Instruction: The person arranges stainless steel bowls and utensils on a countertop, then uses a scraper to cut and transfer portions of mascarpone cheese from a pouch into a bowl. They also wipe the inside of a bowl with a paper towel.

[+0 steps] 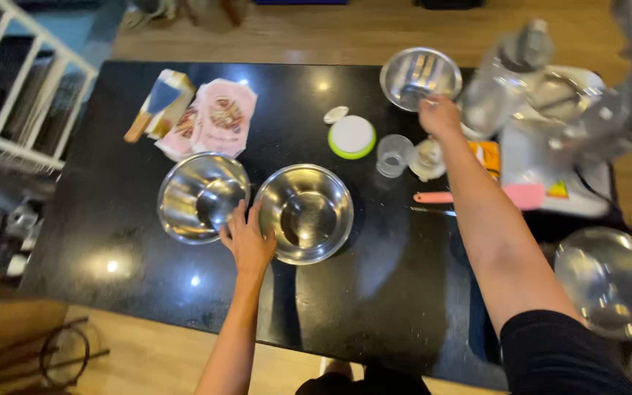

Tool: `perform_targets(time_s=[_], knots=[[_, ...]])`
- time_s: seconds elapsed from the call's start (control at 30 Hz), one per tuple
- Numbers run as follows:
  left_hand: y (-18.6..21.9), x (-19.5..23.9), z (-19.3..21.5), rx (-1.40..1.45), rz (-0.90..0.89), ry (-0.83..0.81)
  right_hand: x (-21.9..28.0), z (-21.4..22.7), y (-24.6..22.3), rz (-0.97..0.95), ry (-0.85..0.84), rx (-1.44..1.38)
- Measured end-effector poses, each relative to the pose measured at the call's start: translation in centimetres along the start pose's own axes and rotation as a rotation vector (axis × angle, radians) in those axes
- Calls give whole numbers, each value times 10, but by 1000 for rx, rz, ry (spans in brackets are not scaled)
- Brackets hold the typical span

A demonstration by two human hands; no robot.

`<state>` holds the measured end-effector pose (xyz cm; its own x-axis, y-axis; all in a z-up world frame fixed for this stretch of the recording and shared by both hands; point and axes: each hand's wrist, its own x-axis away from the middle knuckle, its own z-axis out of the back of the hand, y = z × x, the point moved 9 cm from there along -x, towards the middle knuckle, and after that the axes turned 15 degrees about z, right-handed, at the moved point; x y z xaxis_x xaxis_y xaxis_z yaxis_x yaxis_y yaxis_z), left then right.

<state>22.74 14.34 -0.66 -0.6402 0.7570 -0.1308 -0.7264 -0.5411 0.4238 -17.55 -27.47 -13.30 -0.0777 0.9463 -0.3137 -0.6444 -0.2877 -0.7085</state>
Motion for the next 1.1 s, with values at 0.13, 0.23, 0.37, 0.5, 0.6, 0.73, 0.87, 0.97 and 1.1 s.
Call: perform_targets(time_s=[0.13,0.23,0.37,0.5,0.6,0.73,0.87,0.97,1.1], knots=[[-16,2,-8,-49,77,-7,-27,-37,44,-394,-151,-301],[-11,6,-9,-44,60,30,-33,-49,57,-346,-206,-189],[-6,19,2,-10,60,56,-46,-22,28,-183,-42,52],[-1,33,18,49,52,44,-24,22,-74,-49,39,-163],[-3,48,26,91,22,38,20,54,-137,0,41,-434],[-22,70,34,111,24,20,102,90,-195,295,36,-552],[-40,91,44,131,-42,44,218,123,-199,12,72,-533],[-50,100,54,187,-123,57,303,149,-190,-153,165,-452],[-59,107,76,288,-254,-80,409,174,-193,-246,275,-299]])
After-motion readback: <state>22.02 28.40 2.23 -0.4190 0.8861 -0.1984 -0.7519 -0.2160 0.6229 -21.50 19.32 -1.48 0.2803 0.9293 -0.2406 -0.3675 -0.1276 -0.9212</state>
